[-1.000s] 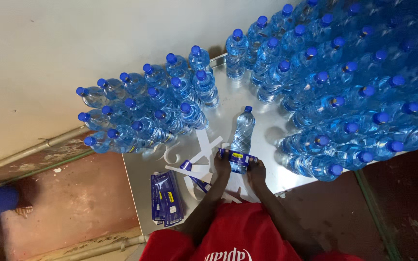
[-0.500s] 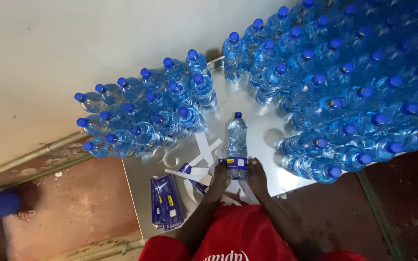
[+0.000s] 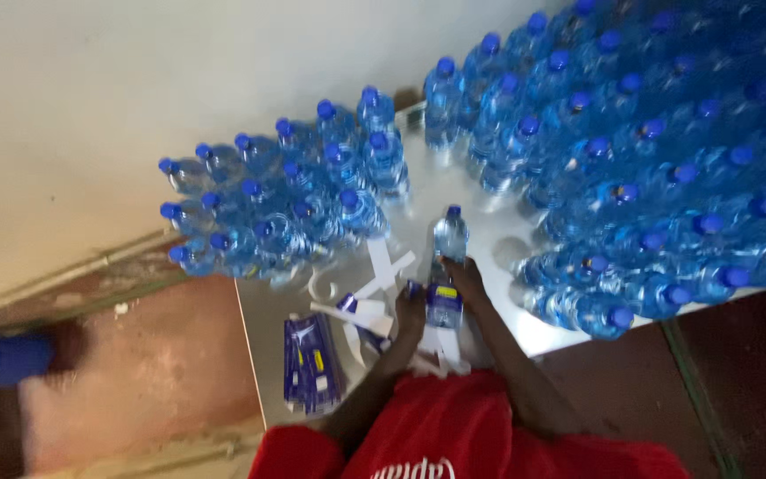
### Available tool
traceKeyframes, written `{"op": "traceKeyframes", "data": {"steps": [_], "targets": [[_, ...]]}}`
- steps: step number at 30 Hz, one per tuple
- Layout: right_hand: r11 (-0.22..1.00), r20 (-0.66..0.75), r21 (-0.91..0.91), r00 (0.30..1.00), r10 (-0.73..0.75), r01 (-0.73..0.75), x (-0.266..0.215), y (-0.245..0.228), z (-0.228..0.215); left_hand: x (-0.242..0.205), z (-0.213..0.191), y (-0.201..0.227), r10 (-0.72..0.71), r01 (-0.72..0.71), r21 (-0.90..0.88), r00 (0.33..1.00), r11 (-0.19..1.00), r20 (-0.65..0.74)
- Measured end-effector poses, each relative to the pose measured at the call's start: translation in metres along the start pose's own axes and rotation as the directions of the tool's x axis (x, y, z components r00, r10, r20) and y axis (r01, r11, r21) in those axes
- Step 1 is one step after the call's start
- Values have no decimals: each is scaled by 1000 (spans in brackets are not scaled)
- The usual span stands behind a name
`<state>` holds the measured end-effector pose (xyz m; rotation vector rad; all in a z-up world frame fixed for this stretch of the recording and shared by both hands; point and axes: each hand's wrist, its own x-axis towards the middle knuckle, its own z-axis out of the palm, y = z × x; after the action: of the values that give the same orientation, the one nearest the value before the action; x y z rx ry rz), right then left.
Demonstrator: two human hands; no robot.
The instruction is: The person repeatedly picks up a water bottle, wraps a purple label around it, and places it on a metal table among other bottles. They also tear off pieces of white paper from a roll and place them on the table.
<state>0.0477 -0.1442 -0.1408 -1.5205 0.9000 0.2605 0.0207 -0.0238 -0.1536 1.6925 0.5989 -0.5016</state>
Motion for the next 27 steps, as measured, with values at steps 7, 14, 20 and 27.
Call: {"op": "traceKeyframes", "data": {"steps": [7,14,20,27], "targets": [[777,56,627,993,-107,48,-16,22,-10,-12,1,0,-53,66,-198,996,978,72],[671,217,742,943,-253,9,-31,18,-3,19,3,9,-64,121,-168,949,978,309],[775,326,594,817,-477,216,-29,3,-25,10,-22,23,357,-502,298,831,812,426],[846,158,-67,843,-515,529,-7,-74,-9,31,-141,-2,220,-184,319,973,930,-77]]}}
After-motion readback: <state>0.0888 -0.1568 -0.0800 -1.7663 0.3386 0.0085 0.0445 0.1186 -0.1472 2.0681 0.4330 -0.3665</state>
